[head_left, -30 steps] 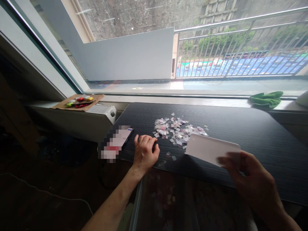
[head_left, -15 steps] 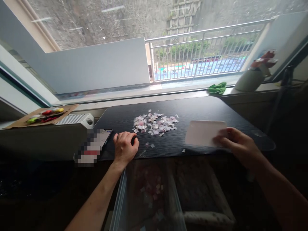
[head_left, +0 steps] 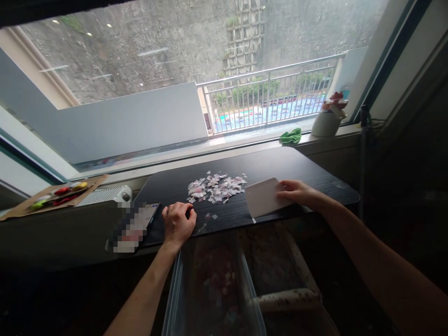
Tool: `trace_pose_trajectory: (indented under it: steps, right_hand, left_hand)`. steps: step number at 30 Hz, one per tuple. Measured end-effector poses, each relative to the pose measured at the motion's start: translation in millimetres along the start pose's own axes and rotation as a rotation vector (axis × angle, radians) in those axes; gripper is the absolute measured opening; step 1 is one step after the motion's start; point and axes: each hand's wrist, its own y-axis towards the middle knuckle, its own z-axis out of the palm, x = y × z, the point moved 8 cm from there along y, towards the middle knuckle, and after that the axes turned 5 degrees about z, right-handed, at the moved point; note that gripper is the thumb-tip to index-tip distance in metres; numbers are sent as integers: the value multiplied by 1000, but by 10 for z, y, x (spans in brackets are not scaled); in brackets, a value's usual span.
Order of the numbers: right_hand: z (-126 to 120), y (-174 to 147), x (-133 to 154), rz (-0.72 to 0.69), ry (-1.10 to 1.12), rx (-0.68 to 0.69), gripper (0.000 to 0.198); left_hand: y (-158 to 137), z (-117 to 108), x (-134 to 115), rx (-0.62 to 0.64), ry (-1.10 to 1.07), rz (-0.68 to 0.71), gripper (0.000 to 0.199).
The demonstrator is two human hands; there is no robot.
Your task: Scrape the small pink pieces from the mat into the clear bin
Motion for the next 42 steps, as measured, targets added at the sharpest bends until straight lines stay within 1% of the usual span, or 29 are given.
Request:
trace_pose_trajectory:
  steps: [4,11,17,20,22,23,27,28,30,32,34,36,40,42]
  right_hand:
    - [-9,-13,-17,13,22,28,20]
    - [17,-155,79,39,-5,51,25]
    - [-52,-233,133,0,-18,71,27]
    - [-53,-197,148,-58,-23,42,28]
    - [42,-141,167,-102,-10,5,25]
    - [132,-107,175,-116,5,-7,24]
    - [666,17,219,-119,33,17,19]
    - [772,33,237,-119,23,8,19]
    - [910,39,270,-118,-5,-18,19]
    - [1001,27,272,-90,-17,11,18]
    - [1070,6,266,-55,-7,82,16]
    - [1102,0,293,-56,4,109,16]
    - [1132,73,407,-131,-24,34,16]
    - [1173,117,419,-138,-47,21,15]
  left_hand:
    - [-4,2,7,-3,-7,-3,23]
    - [1,2,0,-7,-11,-5,22]
    - [-3,2,-1,-11,-23,-8,20]
    - [-6,2,-1,-23,-26,-7,18]
    - [-9,-1,-3,-29,-22,-13,17]
    - [-10,-1,-7,-27,-20,-16,17]
    - [-17,13,-23,1,-22,-36,17]
    - [-18,18,-29,7,-24,-37,17]
    - [-21,20,-32,4,-27,-47,17]
    - [-23,23,-34,0,-33,-53,16]
    - [-23,26,-36,-3,-41,-53,15]
    - [-22,27,-37,-7,-48,-53,14]
    - [-21,29,-40,-7,-59,-52,15]
    - [-23,29,-42,-4,-61,-54,14]
